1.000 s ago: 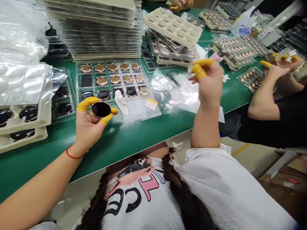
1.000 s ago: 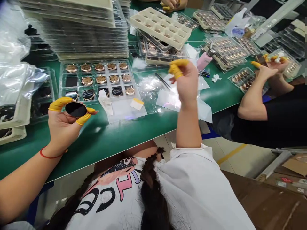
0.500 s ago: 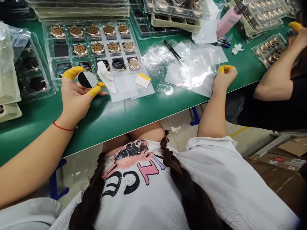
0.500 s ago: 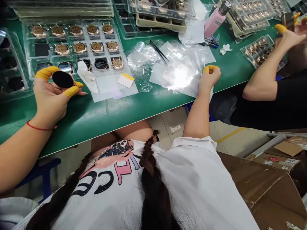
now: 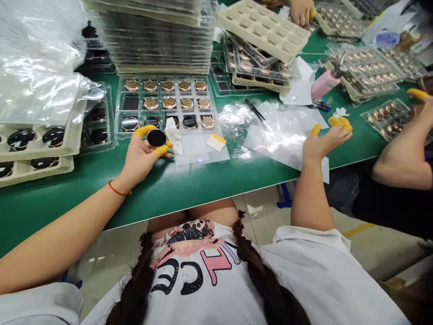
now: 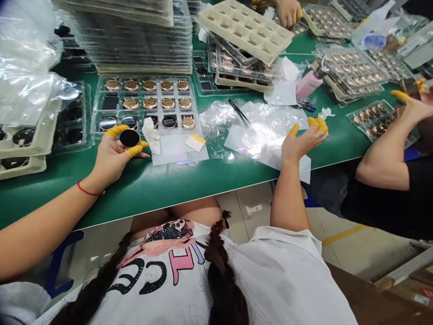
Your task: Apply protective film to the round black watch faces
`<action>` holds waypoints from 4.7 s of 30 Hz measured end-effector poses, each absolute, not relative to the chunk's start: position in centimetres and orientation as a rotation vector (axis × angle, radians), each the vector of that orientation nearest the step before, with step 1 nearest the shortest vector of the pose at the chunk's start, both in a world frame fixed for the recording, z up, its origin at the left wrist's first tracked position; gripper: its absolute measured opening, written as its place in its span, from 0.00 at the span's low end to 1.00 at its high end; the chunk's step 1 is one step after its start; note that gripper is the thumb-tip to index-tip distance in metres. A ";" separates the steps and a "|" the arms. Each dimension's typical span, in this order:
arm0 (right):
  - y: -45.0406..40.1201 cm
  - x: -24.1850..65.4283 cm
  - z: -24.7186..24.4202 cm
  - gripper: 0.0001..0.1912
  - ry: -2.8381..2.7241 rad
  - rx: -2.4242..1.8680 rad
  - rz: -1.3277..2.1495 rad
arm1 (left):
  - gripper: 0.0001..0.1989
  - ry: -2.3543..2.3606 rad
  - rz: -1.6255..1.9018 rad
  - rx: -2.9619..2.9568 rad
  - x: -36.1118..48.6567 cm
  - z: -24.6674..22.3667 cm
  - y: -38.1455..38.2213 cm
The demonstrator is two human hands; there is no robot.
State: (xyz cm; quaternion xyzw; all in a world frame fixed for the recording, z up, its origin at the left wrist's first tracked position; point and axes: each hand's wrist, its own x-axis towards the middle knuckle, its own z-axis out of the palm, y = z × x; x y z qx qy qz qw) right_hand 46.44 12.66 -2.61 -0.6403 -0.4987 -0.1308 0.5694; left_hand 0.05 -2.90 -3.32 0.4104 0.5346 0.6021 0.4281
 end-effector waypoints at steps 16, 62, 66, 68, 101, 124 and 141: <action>12.4 11.3 6.4 0.12 -2.637 -0.402 0.291 | 0.29 1.216 1.384 0.902 1.7 -2.1 -4.0; 9.3 12.8 3.0 0.17 -1.418 -0.844 1.183 | 0.24 1.076 1.984 1.604 -1.2 -2.6 -5.1; 5.4 14.8 1.3 0.18 -1.220 -0.893 1.311 | 0.28 1.142 2.150 1.349 -2.6 -1.4 -3.9; 3.8 15.5 1.3 0.19 -1.179 -0.903 1.358 | 0.29 1.172 2.158 1.282 -3.1 -1.1 -3.6; 6.0 19.2 6.1 0.19 -2.097 -0.689 1.197 | 0.30 1.196 1.682 1.212 -2.3 2.3 -5.9; 7.3 18.3 3.1 0.19 -2.049 -0.721 1.230 | 0.24 1.257 1.496 0.832 -3.0 1.3 -4.2; 7.8 18.2 2.4 0.15 -2.114 -0.737 1.158 | 0.19 1.300 1.334 0.836 -3.6 0.9 -3.7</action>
